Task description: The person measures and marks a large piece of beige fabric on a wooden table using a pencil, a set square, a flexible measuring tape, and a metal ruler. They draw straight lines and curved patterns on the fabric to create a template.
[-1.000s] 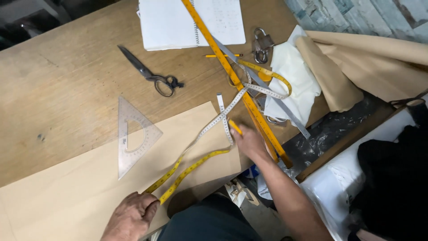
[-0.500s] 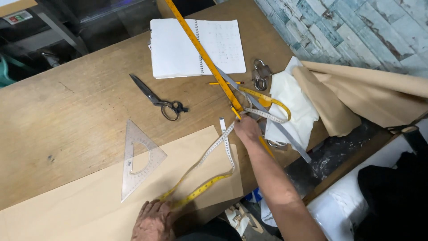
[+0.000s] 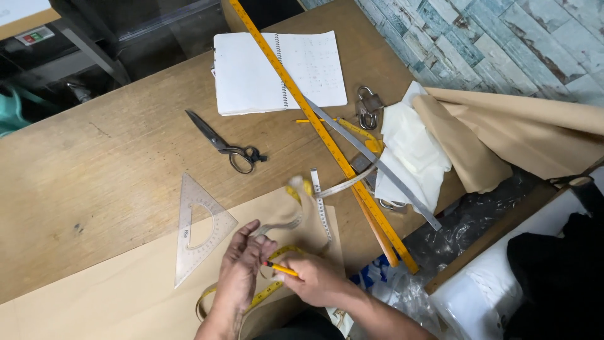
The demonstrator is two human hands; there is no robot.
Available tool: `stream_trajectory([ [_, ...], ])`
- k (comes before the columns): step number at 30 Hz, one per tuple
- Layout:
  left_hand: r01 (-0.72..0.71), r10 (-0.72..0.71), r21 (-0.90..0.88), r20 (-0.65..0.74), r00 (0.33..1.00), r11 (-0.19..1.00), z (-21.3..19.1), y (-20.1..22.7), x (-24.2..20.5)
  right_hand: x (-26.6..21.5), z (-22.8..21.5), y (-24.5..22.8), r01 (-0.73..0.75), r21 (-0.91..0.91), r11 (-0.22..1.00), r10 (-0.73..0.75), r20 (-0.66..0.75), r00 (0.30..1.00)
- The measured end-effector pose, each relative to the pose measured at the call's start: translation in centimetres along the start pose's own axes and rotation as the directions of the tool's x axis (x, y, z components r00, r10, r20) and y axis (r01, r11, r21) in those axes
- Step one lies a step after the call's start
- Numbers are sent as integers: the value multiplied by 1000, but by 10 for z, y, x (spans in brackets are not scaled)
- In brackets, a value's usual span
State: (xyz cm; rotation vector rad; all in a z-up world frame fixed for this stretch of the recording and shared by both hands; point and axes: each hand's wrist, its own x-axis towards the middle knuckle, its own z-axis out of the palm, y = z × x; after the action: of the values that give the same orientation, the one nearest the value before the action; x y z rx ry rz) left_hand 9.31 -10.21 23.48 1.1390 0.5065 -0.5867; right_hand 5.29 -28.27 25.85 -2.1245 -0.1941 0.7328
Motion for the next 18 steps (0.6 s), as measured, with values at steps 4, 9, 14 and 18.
stream_trajectory([
  [4, -160, 162, -153, 3, 987, 975, -31, -7, 7, -17, 33, 62, -240, 26, 970, 239, 18, 971],
  [9, -154, 153, 7, -149, 977, 988, -50, 24, -15, -44, 18, 71, -531, 57, 845, 525, 90, 846],
  [14, -225, 265, 166, -278, 923, 960, -70, 32, -20, -57, -3, 66, -708, 23, 706, 692, 186, 697],
  [18, -422, 410, 37, -327, 851, 906, -110, 28, -15, -61, -5, 72, -703, -73, 708, 703, 172, 690],
])
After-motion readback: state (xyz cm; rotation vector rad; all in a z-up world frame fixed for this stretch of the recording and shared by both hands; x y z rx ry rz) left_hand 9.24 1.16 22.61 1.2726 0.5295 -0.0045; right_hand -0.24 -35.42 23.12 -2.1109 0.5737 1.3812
